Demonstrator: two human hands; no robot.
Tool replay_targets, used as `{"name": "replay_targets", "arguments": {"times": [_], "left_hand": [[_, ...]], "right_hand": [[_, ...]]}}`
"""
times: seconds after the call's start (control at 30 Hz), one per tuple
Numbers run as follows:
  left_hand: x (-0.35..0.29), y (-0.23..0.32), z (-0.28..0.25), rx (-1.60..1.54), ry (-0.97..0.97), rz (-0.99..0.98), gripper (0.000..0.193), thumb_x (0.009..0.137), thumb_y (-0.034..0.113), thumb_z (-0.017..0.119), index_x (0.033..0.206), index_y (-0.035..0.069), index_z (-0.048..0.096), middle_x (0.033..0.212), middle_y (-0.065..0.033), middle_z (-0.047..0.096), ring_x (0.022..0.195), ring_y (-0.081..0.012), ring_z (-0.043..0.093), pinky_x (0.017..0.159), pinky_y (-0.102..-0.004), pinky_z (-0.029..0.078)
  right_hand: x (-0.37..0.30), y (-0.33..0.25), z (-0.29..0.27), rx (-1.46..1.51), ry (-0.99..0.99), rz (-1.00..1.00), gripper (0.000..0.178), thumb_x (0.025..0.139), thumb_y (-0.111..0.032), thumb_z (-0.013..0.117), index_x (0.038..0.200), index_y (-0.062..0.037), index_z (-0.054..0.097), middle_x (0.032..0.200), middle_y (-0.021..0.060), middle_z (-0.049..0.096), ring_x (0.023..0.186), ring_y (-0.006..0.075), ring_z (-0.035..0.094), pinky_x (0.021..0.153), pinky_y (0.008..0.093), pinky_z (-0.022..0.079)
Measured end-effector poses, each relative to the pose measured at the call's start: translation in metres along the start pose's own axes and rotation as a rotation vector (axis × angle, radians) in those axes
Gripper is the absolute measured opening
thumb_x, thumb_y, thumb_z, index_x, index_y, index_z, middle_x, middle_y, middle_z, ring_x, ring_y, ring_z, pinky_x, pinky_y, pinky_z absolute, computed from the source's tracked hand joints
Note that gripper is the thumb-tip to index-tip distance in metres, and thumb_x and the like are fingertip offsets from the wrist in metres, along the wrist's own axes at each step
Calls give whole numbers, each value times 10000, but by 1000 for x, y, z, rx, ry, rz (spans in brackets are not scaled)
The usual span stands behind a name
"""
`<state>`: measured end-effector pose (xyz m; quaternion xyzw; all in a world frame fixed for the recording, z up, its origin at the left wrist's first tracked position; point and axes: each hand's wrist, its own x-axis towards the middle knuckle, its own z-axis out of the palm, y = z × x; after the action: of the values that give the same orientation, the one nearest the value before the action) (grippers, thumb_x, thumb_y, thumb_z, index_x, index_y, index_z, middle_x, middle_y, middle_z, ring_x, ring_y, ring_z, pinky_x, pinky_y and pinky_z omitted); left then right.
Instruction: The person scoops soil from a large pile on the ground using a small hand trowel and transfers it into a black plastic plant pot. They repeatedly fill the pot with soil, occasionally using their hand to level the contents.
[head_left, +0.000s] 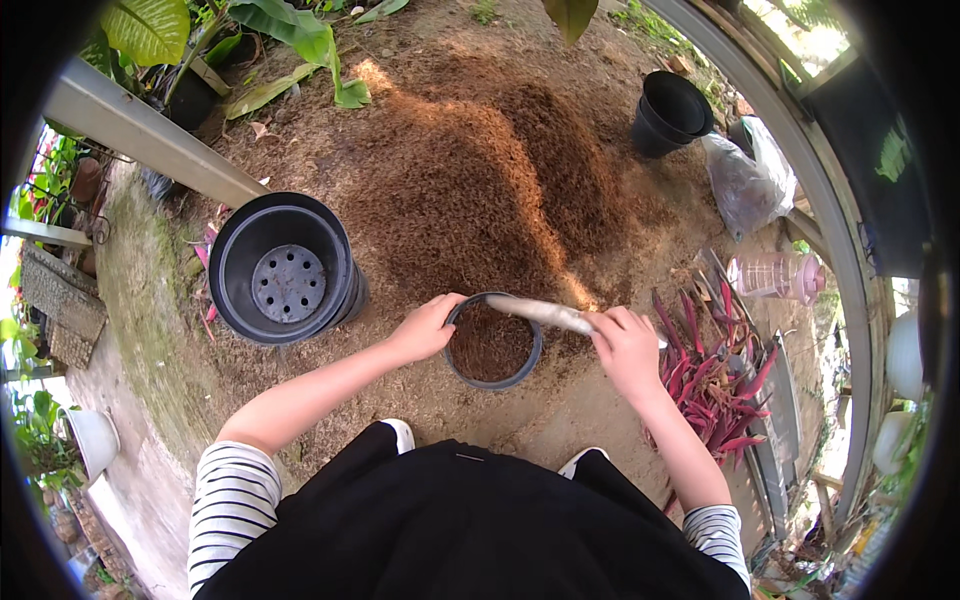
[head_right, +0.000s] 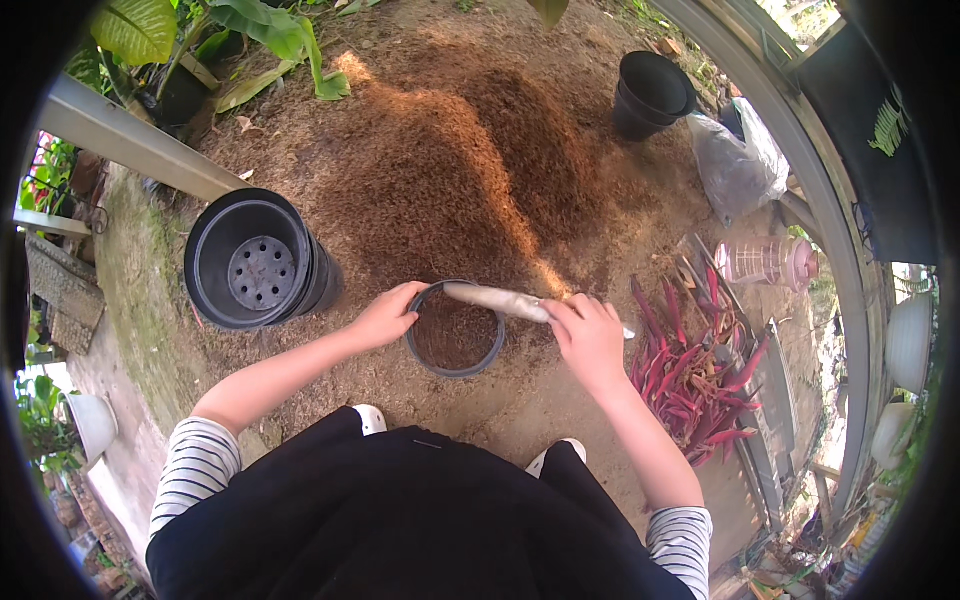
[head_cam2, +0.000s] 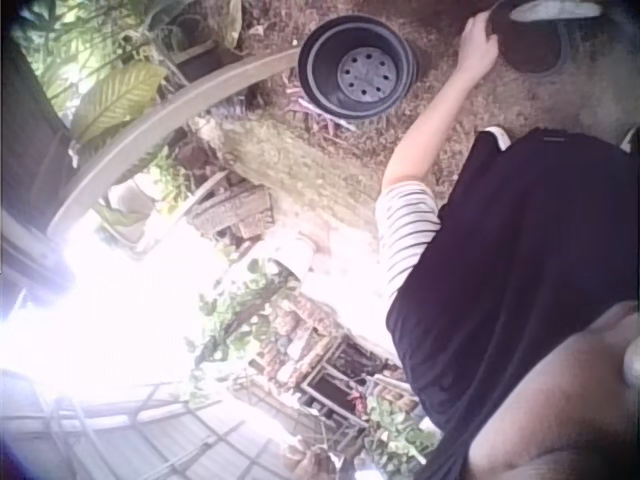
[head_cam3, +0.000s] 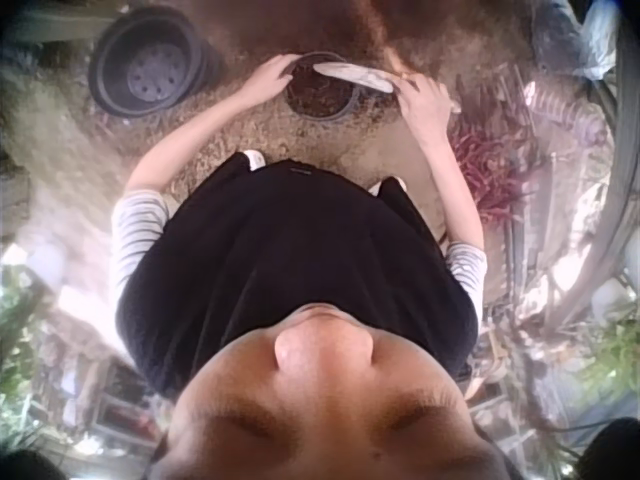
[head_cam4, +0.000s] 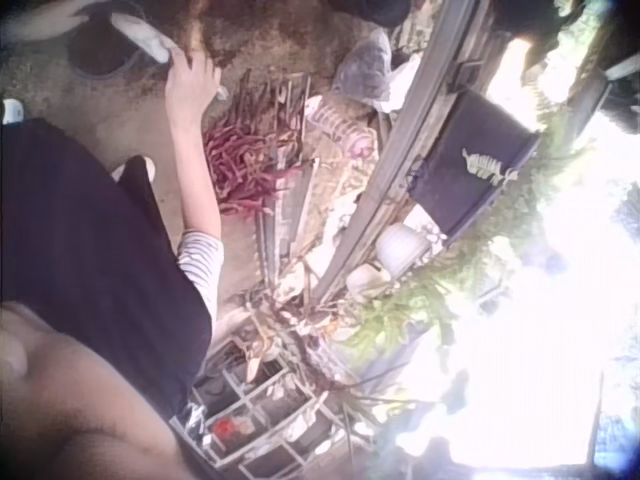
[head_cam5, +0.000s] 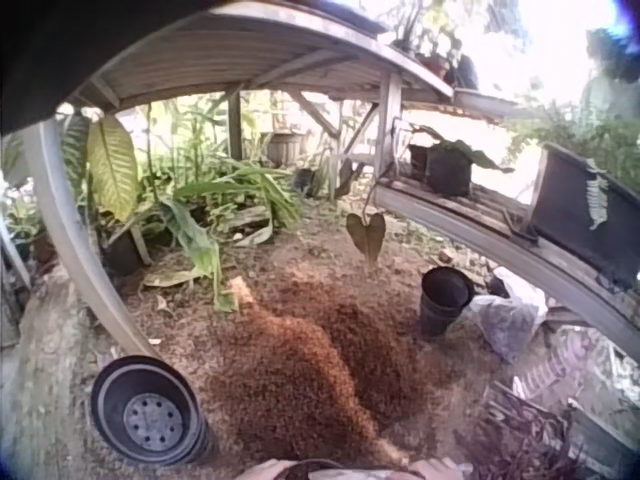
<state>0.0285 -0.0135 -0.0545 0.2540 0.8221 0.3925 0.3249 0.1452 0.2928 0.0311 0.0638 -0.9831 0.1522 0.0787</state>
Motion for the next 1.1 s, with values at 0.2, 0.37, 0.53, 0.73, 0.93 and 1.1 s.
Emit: {"name": "replay_targets", "arguments": {"times": [0.2, 0.37, 0.53, 0.73, 0.93, 1.1], "left_hand": [[-21, 14, -2, -219, -139, -207, 609, 775, -48, 481, 1345, 85, 315, 1136, -217, 531, 826, -273, 643, 672, -380, 531], [-31, 3, -12, -241, -273, -253, 691, 775, -72, 500, 1401, 107, 270, 1122, -171, 537, 832, -214, 633, 663, -349, 545], [-32, -22, -18, -283, -364, -306, 637, 865, -20, 508, 1432, 119, 252, 1167, -129, 531, 885, -190, 627, 720, -323, 571], [-21, -16, -13, -402, -338, -397, 537, 925, 33, 443, 1428, 141, 289, 1264, -112, 495, 980, -221, 624, 754, -345, 592], [-29, -13, 4, -643, -219, -444, 583, 932, -1, 396, 1448, 149, 171, 1275, -150, 478, 984, -270, 641, 759, -372, 596], [-20, -1, 19, -666, -261, -461, 577, 915, 7, 436, 1376, 79, 97, 1152, -205, 527, 957, -287, 661, 727, -373, 598]], "right_hand": [[-24, 70, 71, 296, -242, 513, 275, 875, -302, 625, 982, -51, 654, 863, 181, 667, 744, 348, 639, 705, 410, 501], [-24, 65, 105, 400, -762, 491, 403, 895, -437, 576, 858, -53, 690, 655, 103, 631, 589, 190, 613, 597, 335, 489], [17, 28, 153, 579, -795, 541, 428, 916, -438, 534, 886, -44, 698, 625, 109, 617, 541, 214, 605, 598, 353, 482], [39, 24, 166, 702, -624, 691, 421, 939, -412, 544, 870, -19, 680, 586, 39, 556, 480, 133, 527, 500, 310, 441], [31, 37, 115, 460, -369, 487, 410, 922, -407, 546, 959, -25, 687, 732, 132, 663, 666, 233, 642, 648, 356, 486], [31, 36, 56, 453, -315, 488, 441, 903, -423, 555, 1050, -20, 658, 939, 226, 665, 899, 372, 642, 789, 408, 486]]}}
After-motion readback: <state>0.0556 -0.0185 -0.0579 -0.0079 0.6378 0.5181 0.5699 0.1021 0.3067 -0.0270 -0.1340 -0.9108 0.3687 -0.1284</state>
